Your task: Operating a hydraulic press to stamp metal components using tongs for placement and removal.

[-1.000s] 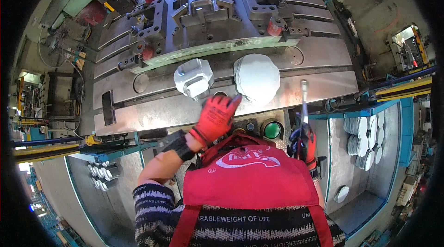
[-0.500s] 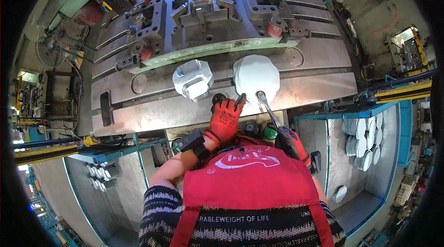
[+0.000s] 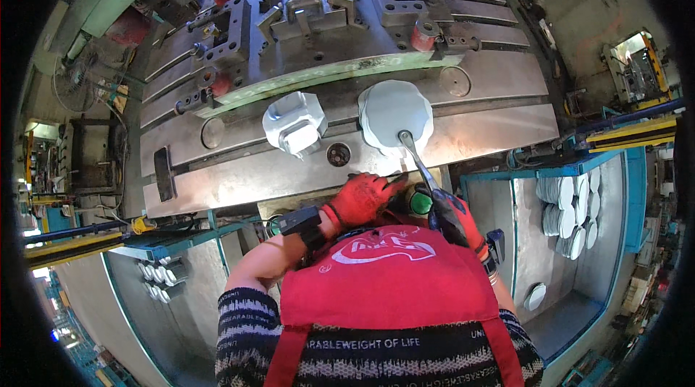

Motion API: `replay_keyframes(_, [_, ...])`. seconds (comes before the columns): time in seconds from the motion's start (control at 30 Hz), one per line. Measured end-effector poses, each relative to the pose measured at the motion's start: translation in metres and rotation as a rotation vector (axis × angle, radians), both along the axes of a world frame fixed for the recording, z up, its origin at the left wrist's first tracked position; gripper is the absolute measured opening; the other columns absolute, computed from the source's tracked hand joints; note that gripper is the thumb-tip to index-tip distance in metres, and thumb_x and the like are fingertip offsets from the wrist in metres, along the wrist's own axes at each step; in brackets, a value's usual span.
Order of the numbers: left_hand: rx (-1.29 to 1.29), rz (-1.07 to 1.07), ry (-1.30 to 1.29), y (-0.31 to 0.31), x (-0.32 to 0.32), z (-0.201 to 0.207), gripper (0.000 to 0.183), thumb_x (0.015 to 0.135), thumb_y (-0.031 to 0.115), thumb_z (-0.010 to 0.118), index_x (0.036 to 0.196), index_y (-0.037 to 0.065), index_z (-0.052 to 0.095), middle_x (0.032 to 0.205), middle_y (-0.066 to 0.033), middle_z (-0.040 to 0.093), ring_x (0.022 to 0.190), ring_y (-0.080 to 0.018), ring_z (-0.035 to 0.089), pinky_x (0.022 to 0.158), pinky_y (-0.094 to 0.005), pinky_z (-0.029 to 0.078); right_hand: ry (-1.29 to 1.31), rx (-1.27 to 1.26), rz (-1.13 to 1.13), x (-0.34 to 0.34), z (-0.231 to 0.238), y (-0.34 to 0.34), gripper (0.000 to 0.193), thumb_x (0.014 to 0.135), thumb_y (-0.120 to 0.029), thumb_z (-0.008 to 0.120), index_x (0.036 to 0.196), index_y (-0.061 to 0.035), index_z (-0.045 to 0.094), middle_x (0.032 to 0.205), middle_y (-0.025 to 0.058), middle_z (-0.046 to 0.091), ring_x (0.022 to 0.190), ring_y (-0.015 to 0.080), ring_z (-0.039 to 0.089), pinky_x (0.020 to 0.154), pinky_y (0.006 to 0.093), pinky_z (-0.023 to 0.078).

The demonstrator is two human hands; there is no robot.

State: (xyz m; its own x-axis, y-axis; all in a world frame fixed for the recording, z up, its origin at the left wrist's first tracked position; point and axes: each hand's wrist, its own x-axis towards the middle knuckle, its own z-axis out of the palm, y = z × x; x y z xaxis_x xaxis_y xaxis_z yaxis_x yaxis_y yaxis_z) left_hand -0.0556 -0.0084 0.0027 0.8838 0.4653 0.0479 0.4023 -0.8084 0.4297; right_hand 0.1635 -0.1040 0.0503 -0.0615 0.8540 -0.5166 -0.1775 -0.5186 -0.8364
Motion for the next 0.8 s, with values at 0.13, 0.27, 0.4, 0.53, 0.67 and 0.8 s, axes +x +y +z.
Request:
replay_keyframes(0.13, [-0.102,0.106,0.025,0.004,0.027,-0.003,0.075,0.072,0.027,0.064,0.137,0.005,0.030,0.092,-0.0143,0.057,0.083,-0.0290,0.059,0.069,-0.0410,0.047,0.050,-0.063,-0.023,-0.001,-0.003,-0.002,0.033,0.093,-0.031,0.052,0.117,-0.0082,0.058,0.058,-0.0068,0.047,0.044,0.0039,0.041,0.038,0.0198,0.029])
replay_keyframes(0.27, [-0.061,0.148,0.032,0.005,0.054,-0.015,0.086,0.072,0.025,0.064,0.142,0.004,0.018,0.088,-0.0161,0.059,0.077,-0.0308,0.060,0.064,-0.0421,0.048,-0.041,0.115,-0.020,-0.008,-0.018,-0.012,0.030,0.093,-0.031,0.053,0.112,-0.0088,0.059,0.069,-0.0062,0.052,0.055,0.0033,0.045,0.048,0.0194,0.035])
replay_keyframes(0.4, [-0.017,0.237,0.165,0.005,0.062,-0.026,0.094,0.073,0.023,0.061,0.144,0.002,0.001,0.078,-0.0179,0.062,0.065,-0.0320,0.062,0.054,-0.0441,0.047,0.095,-0.064,-0.055,-0.013,-0.013,-0.011,0.027,0.092,-0.029,0.055,0.110,-0.0085,0.060,0.083,-0.0063,0.056,0.070,0.0027,0.048,0.060,0.0191,0.038])
replay_keyframes(0.53, [-0.060,0.261,0.131,0.007,0.067,-0.026,0.092,0.075,0.025,0.058,0.144,0.002,0.000,0.080,-0.0183,0.063,0.069,-0.0317,0.063,0.056,-0.0437,0.048,0.103,0.120,-0.091,-0.009,-0.024,-0.014,0.026,0.092,-0.027,0.056,0.110,-0.0079,0.059,0.083,-0.0067,0.056,0.070,0.0022,0.047,0.060,0.0189,0.038])
replay_keyframes(0.67, [-0.080,0.196,0.270,0.007,0.072,-0.026,0.038,0.069,0.021,0.060,0.102,0.004,0.057,0.087,-0.0146,0.063,0.075,-0.0291,0.064,0.061,-0.0416,0.049,0.060,-0.013,-0.013,-0.005,-0.013,-0.011,0.027,0.091,-0.027,0.057,0.110,-0.0076,0.060,0.083,-0.0072,0.055,0.070,0.0019,0.046,0.059,0.0189,0.037])
replay_keyframes(0.8, [-0.191,0.286,0.187,0.004,0.074,-0.015,0.029,0.069,0.022,0.060,0.092,0.004,0.061,0.085,-0.0149,0.063,0.074,-0.0294,0.064,0.061,-0.0421,0.049,0.088,-0.009,-0.037,-0.006,-0.007,-0.007,0.027,0.091,-0.027,0.056,0.109,-0.0077,0.061,0.082,-0.0074,0.054,0.070,0.0021,0.045,0.059,0.0193,0.037])
